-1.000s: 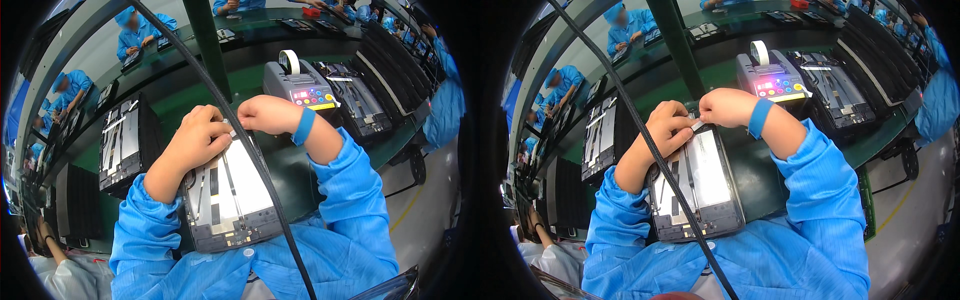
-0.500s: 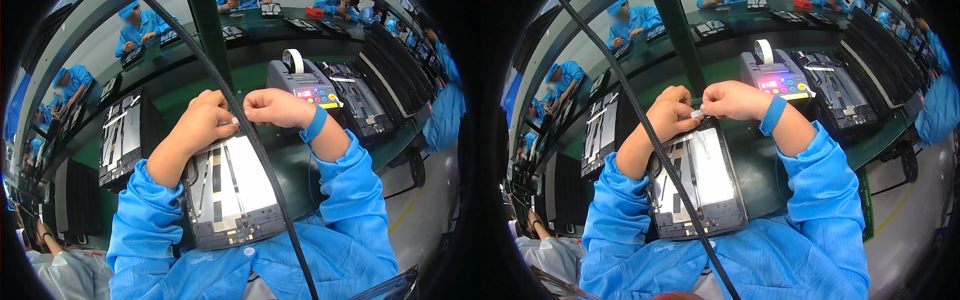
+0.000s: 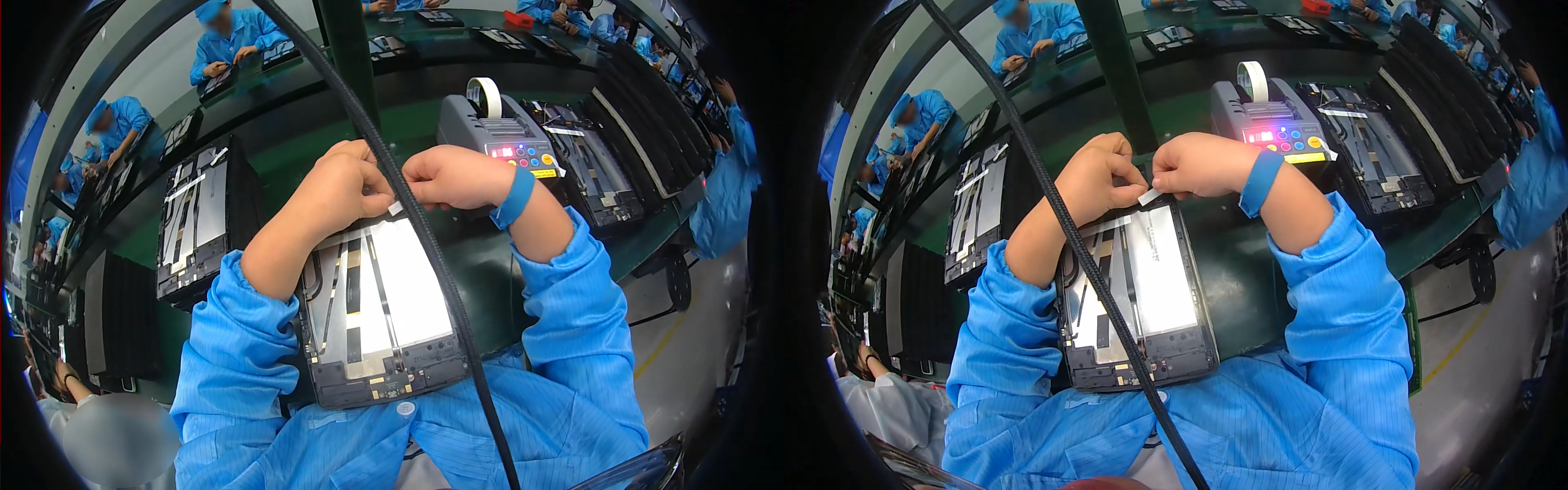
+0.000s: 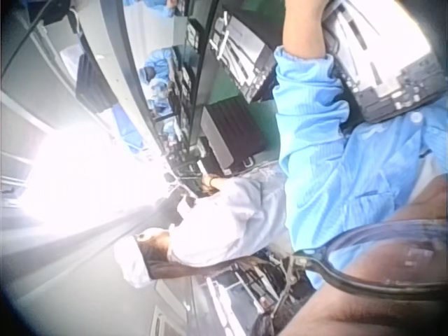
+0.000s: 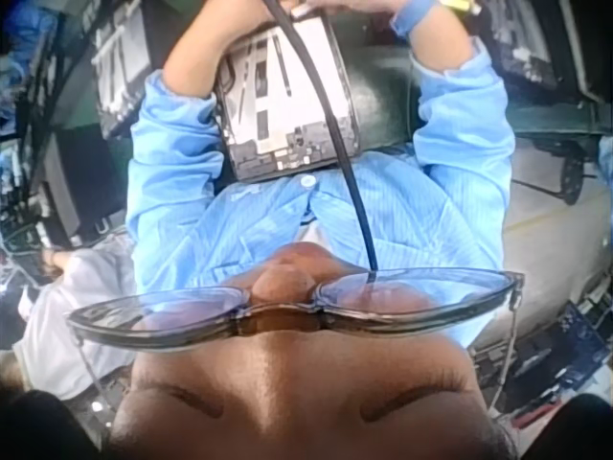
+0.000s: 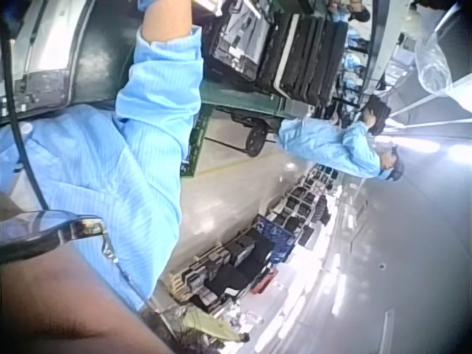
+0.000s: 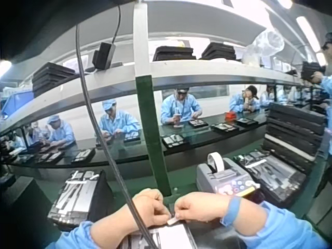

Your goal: The person applies white adhesive strips to the internal components of a disassembled electronic device, likely a laptop. They repeatedly peel backing layers from the strips and press them onto specific areas of the device's chassis. The person handles multiple units sequentially, placing finished units into a stack.

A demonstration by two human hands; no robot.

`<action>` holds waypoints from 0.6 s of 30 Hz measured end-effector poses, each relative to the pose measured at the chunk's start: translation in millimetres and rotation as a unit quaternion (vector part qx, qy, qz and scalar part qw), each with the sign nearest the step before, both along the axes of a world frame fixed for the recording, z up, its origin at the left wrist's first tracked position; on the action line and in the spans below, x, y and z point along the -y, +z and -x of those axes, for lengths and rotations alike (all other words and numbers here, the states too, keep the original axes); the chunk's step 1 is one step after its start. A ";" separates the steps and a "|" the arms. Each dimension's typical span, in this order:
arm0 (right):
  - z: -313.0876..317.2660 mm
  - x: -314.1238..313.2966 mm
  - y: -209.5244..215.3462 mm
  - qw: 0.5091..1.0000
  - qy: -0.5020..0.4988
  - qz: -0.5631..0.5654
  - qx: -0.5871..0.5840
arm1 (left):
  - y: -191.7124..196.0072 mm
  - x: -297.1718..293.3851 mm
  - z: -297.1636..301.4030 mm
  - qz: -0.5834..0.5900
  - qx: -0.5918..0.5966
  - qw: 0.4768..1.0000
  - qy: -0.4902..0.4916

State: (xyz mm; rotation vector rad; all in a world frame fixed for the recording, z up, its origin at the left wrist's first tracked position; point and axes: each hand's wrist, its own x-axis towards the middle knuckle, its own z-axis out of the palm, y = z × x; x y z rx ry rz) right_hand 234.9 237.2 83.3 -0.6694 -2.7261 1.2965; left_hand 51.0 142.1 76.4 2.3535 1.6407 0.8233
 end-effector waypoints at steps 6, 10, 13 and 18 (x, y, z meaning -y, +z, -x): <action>14.2 -1.8 -1.9 0.994 0.024 -0.103 0.037 | -4.1 -4.1 2.6 0.028 0.096 0.995 -0.008; 15.9 -3.3 -2.9 0.990 0.032 -0.131 0.046 | -6.4 -3.4 1.4 0.037 0.104 0.993 -0.029; 15.8 -5.6 -6.9 0.985 0.038 -0.163 0.028 | -1.7 -0.6 -0.6 0.053 0.078 0.995 -0.027; 16.5 -0.6 -8.5 0.993 -0.039 -0.100 0.045 | -7.3 1.7 -0.6 0.012 0.031 0.999 -0.034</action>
